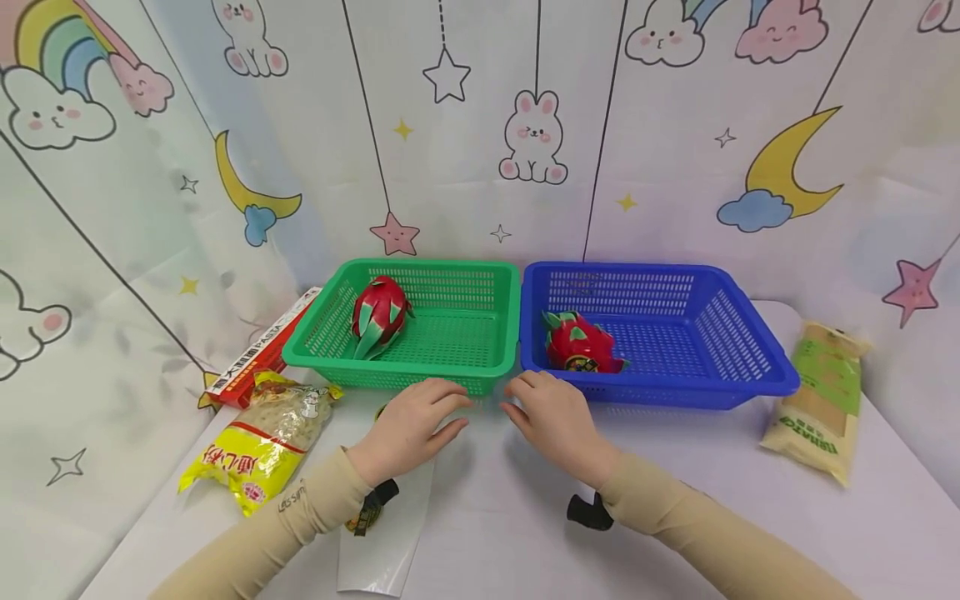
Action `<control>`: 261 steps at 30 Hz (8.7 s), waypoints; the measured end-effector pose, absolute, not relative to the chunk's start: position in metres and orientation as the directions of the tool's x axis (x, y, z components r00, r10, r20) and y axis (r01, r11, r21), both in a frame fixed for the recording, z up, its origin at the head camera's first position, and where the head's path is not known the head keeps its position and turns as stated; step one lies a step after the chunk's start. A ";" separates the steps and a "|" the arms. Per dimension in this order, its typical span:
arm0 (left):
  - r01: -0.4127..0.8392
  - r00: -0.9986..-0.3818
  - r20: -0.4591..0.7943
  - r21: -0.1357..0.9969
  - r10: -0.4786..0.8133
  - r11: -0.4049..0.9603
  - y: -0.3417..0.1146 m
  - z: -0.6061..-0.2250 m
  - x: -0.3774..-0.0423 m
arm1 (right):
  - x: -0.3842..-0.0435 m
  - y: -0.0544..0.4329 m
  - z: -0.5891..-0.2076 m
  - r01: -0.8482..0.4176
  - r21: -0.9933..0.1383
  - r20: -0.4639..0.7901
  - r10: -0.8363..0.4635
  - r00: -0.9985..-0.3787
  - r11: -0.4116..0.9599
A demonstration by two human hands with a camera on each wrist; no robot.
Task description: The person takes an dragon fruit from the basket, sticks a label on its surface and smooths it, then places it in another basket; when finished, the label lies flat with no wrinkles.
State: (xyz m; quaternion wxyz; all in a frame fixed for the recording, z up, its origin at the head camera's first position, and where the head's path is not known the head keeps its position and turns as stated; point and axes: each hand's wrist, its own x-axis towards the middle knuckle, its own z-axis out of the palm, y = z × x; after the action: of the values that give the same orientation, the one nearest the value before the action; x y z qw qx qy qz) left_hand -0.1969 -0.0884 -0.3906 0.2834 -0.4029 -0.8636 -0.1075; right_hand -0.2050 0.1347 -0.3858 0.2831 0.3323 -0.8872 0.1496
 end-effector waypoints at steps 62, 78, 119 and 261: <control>0.333 -0.903 0.309 0.058 0.300 0.941 -0.103 -0.313 -0.343 | -0.250 0.093 -0.389 -0.717 0.024 0.511 -0.625 -0.590 0.696; 0.121 -0.964 0.247 0.097 0.094 0.988 -0.124 -0.340 -0.370 | -0.249 0.092 -0.393 -0.705 0.059 0.519 -0.625 -0.583 0.707; -0.008 -0.989 -0.140 0.356 0.045 0.934 -0.167 -0.371 -0.381 | -0.249 0.094 -0.390 -0.716 0.094 0.509 -0.652 -0.562 0.691; 0.893 -0.124 0.247 -0.395 0.961 0.217 -0.091 -0.349 -0.176 | -0.199 0.170 -0.381 -0.861 -0.340 0.297 -0.826 -0.479 0.378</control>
State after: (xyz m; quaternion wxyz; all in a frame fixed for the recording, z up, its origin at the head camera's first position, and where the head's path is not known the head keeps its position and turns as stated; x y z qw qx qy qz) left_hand -0.1758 -0.0906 -0.3490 0.2280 -0.6213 -0.7459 0.0752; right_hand -0.1986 0.1699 -0.3813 0.0387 0.5087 -0.8290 0.2290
